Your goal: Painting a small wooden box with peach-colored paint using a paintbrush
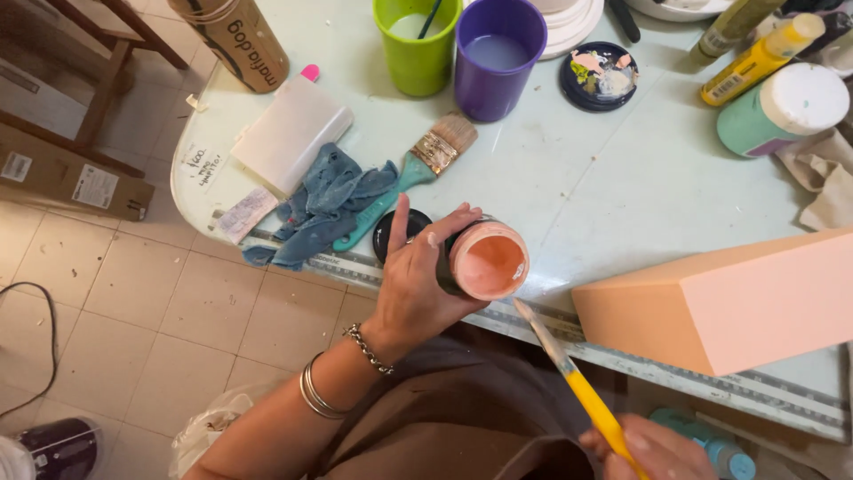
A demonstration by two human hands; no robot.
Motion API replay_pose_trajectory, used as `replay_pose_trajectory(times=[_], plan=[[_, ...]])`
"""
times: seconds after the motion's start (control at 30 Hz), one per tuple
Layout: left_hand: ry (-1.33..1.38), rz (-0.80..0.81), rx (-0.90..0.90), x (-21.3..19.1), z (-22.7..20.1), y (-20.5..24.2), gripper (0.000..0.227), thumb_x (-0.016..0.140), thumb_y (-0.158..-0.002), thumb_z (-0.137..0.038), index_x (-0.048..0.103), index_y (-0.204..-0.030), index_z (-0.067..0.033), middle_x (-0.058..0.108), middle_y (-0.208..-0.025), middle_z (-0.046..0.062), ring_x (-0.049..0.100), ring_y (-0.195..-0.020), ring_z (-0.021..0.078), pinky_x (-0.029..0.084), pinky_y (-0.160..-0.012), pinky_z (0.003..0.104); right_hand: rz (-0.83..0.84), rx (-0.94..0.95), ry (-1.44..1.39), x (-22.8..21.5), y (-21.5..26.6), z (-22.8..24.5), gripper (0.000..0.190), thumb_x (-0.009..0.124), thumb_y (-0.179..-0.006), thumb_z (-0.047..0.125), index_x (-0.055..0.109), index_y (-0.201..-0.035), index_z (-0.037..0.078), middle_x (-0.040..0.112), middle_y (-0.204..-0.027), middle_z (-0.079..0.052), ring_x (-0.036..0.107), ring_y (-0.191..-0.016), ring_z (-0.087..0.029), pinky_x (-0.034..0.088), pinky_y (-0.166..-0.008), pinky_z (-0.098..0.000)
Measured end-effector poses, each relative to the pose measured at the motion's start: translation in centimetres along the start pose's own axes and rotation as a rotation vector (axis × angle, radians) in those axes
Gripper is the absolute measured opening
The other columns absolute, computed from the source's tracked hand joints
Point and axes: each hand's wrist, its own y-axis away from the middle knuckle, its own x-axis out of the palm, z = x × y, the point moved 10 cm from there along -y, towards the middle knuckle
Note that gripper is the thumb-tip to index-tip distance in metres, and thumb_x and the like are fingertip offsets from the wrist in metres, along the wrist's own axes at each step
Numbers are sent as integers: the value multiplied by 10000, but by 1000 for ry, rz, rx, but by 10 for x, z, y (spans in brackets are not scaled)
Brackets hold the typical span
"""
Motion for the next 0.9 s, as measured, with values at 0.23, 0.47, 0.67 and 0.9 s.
replay_pose_trajectory(times=[0.23, 0.47, 0.67, 0.9], plan=[[79, -13, -11, -1, 2, 2, 580, 748, -743, -298, 425, -1121, -1, 597, -1141, 111, 644, -1033, 233, 238, -1114, 506, -305, -1604, 340, 99, 120, 155, 188, 522, -834, 79, 504, -1012, 19, 626, -872, -108, 648, -834, -208, 519, -788, -269], [100, 24, -20, 1, 2, 1, 648, 776, -716, -335, 419, -1141, -1, 598, -1151, 111, 643, -1042, 231, 225, -1120, 506, -490, -1703, 409, 103, 119, 167, 145, 538, -847, 50, 544, -965, -33, 628, -910, -155, 647, -793, -271, 527, -710, -271], [107, 28, -20, 4, 4, 2, 591, 736, -750, -328, 404, -1119, -6, 593, -1145, 115, 646, -1036, 241, 216, -1119, 509, -369, -1704, 375, 112, 123, 169, 151, 546, -832, 35, 549, -979, -1, 621, -917, -175, 647, -780, -233, 522, -712, -242], [74, 21, -11, 2, 2, 1, 645, 771, -714, -357, 425, -1119, 7, 599, -1144, 116, 650, -1029, 232, 242, -1111, 501, -495, -1731, 471, 112, 120, 160, 211, 586, -826, 38, 552, -1028, -13, 605, -952, -167, 631, -787, -211, 509, -722, -237]])
